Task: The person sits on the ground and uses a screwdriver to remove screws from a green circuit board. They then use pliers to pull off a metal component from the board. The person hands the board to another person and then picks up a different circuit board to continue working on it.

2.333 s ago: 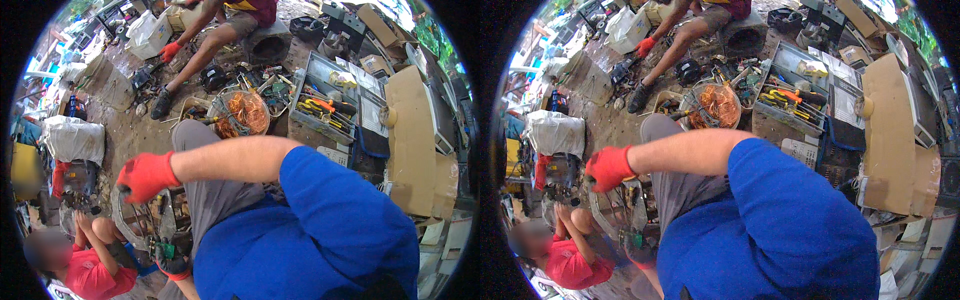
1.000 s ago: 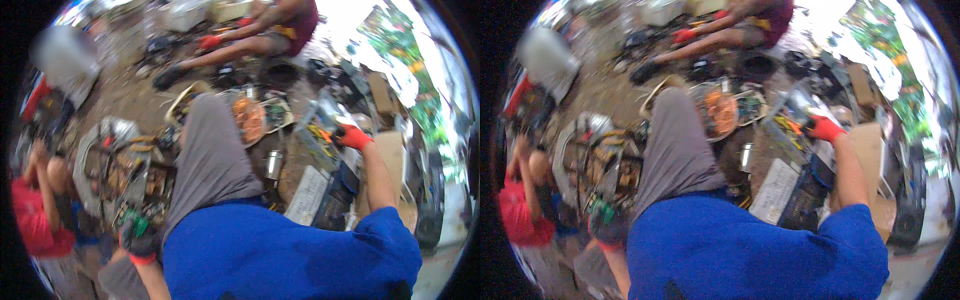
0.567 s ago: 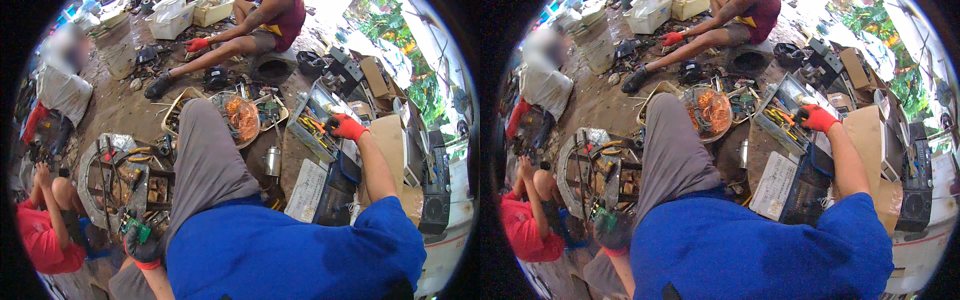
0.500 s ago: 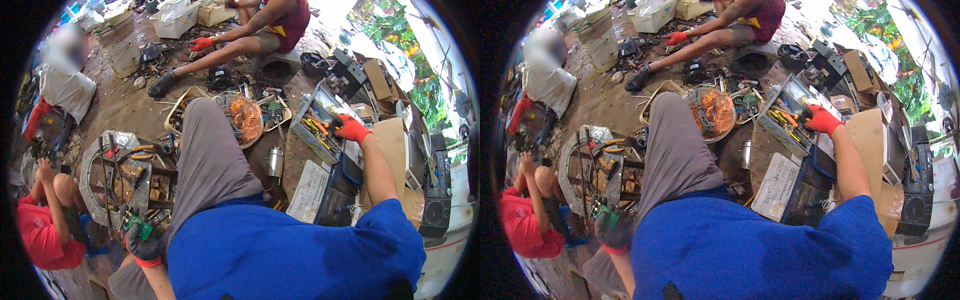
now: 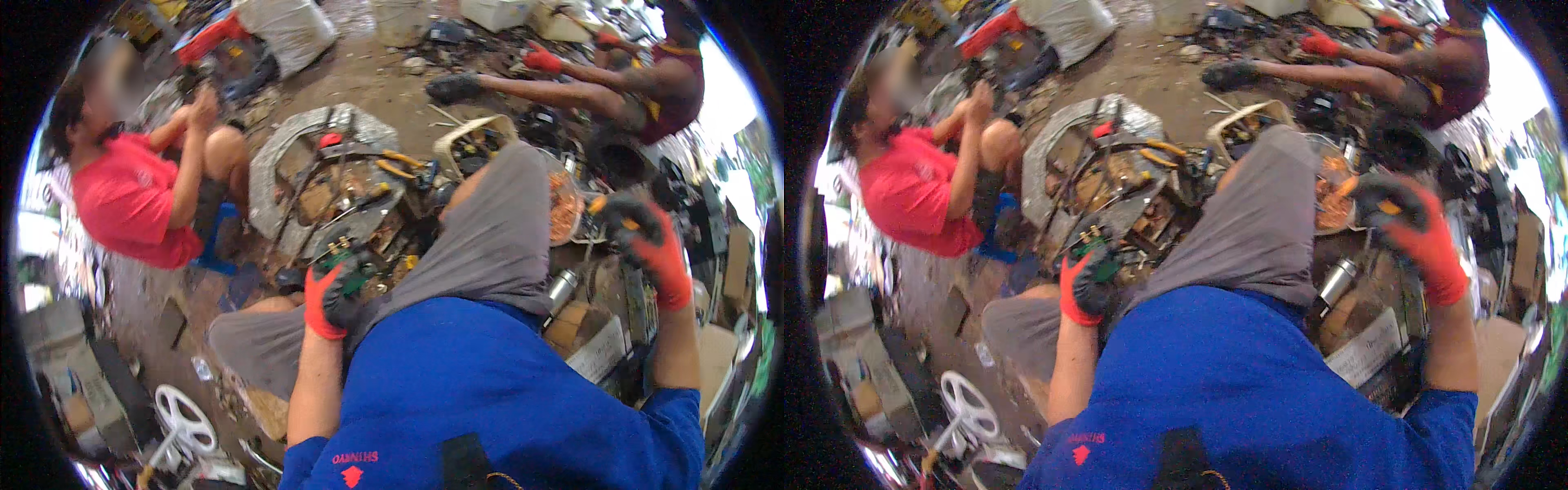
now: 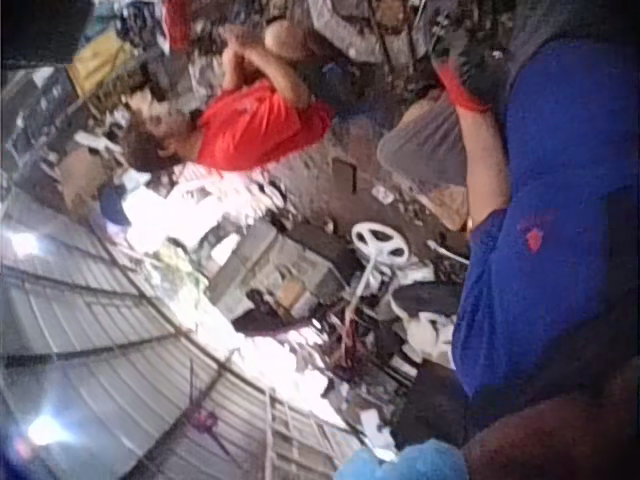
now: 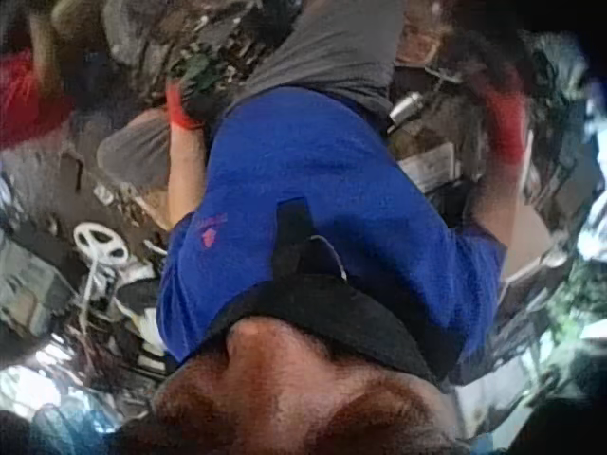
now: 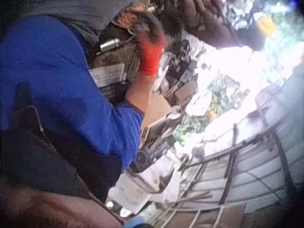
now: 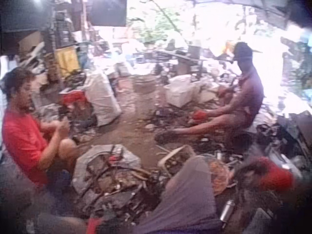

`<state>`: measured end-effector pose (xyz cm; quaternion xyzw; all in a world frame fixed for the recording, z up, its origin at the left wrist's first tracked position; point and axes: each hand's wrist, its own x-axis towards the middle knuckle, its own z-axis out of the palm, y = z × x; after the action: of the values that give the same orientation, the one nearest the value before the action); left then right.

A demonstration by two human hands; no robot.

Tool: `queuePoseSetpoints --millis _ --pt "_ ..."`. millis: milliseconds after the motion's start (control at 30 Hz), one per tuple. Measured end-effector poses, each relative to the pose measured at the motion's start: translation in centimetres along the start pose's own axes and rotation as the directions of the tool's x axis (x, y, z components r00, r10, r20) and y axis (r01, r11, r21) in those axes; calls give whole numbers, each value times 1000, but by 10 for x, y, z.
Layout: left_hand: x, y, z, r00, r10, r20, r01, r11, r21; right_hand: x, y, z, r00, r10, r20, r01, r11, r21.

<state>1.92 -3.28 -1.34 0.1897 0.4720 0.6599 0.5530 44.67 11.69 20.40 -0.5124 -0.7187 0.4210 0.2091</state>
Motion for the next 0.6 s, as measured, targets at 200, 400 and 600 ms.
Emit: queuePoseSetpoints --millis 200,400,600 --pt "1 -1 -1 999 -29 -25 21 964 -266 51 -45 157 875 -163 456 125 986 113" --pt "3 -6 -17 993 17 -113 -47 963 -265 59 -49 212 854 -293 429 358 931 -76" --pt "-2 1 -14 985 -4 -171 -35 973 -228 59 -51 225 868 -256 426 347 926 -150"
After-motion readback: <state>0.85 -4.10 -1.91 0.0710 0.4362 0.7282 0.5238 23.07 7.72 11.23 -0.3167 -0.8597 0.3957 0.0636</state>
